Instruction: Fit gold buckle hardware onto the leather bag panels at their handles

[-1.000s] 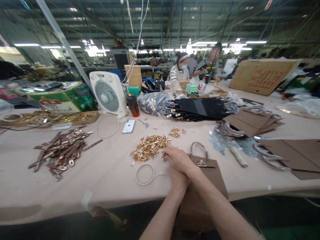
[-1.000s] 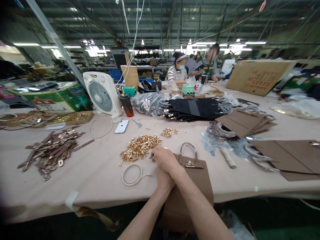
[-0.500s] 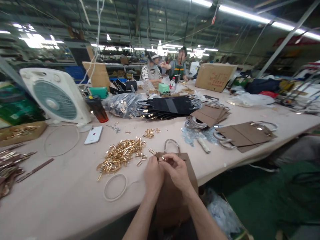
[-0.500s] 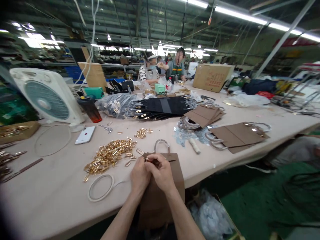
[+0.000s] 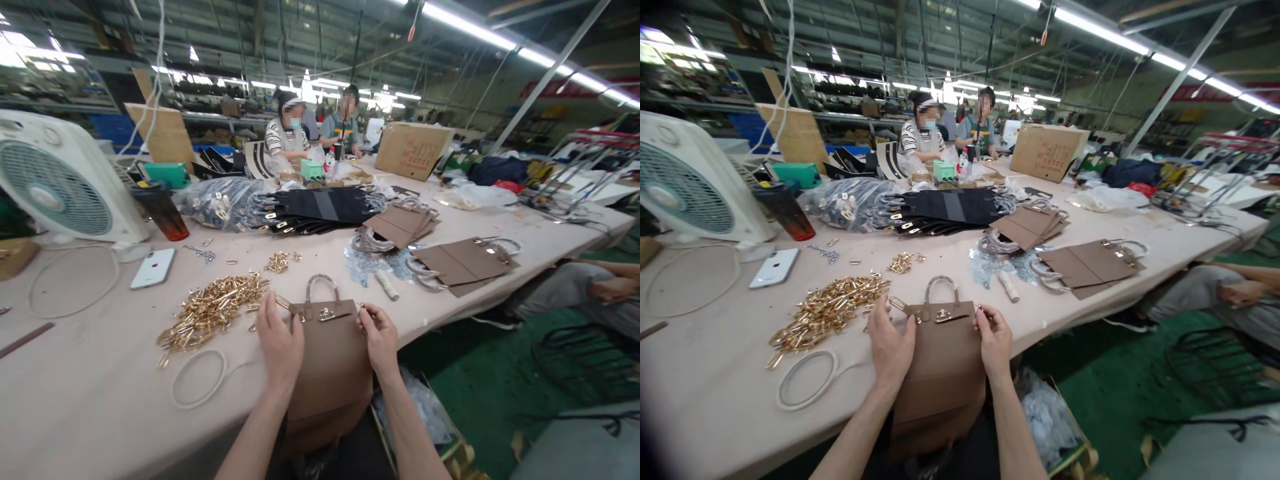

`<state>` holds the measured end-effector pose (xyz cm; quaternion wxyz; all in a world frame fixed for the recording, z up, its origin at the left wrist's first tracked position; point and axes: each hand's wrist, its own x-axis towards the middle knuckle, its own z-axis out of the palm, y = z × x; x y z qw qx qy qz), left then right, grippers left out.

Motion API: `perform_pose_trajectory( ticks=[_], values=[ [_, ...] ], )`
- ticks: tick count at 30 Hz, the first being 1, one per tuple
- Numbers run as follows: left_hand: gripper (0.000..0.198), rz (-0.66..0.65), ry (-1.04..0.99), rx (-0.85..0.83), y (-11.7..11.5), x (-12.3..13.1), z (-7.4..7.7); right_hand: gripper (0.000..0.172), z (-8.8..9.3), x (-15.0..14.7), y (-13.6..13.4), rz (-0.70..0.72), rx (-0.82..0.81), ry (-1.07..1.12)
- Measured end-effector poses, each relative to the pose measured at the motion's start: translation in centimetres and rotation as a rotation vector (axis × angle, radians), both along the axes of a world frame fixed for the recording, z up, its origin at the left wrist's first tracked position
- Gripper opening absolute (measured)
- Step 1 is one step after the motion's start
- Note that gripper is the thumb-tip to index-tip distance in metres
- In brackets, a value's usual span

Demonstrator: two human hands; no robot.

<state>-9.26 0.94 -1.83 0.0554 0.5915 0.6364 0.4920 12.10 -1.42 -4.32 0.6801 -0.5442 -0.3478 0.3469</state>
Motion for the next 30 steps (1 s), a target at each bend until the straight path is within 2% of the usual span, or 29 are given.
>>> perform_pose_trajectory(
  ticks=[1,3,5,7,9,15,19,25,30],
  values=[
    [0.069,-0.033,0.07,0.064,-0.1,0.1,0.1,0.042,0.2,-0.1,0.0,0.014,-0.016,-0.057],
    [0.062,-0.204,0.256,0.144,-0.2,0.3,0.2,0.043,0.5,-0.3,-0.1,0.035,-0.047,-0.161],
    [0.057,-0.429,0.432,0.145,-0.2,0.8,0.3,0.044,0.9,-0.5,-0.2,0.043,-0.066,-0.224],
    [0.052,-0.554,0.538,0.09,-0.2,1.4,0.5,0.045,1.1,-0.7,-0.3,0.041,-0.077,-0.252],
    [0.045,-0.55,0.571,0.04,0.0,1.9,0.6,0.043,1.3,-1.0,-0.5,0.046,-0.083,-0.268],
    [0.025,-0.39,0.563,-0.014,0.5,2.5,0.8,0.028,1.8,-1.7,-1.0,0.06,-0.07,-0.391],
    [0.021,-0.386,0.556,-0.009,1.0,2.6,0.6,0.022,1.8,-2.0,-1.3,0.108,-0.004,-0.515],
    [0.025,-0.498,0.465,0.045,2.1,3.5,0.6,0.023,1.8,-2.4,-1.1,0.263,0.073,-0.745],
    [0.038,-0.717,0.462,-0.008,2.6,4.0,0.6,0.029,1.8,-2.8,-0.1,0.219,0.007,-0.798]
  ],
)
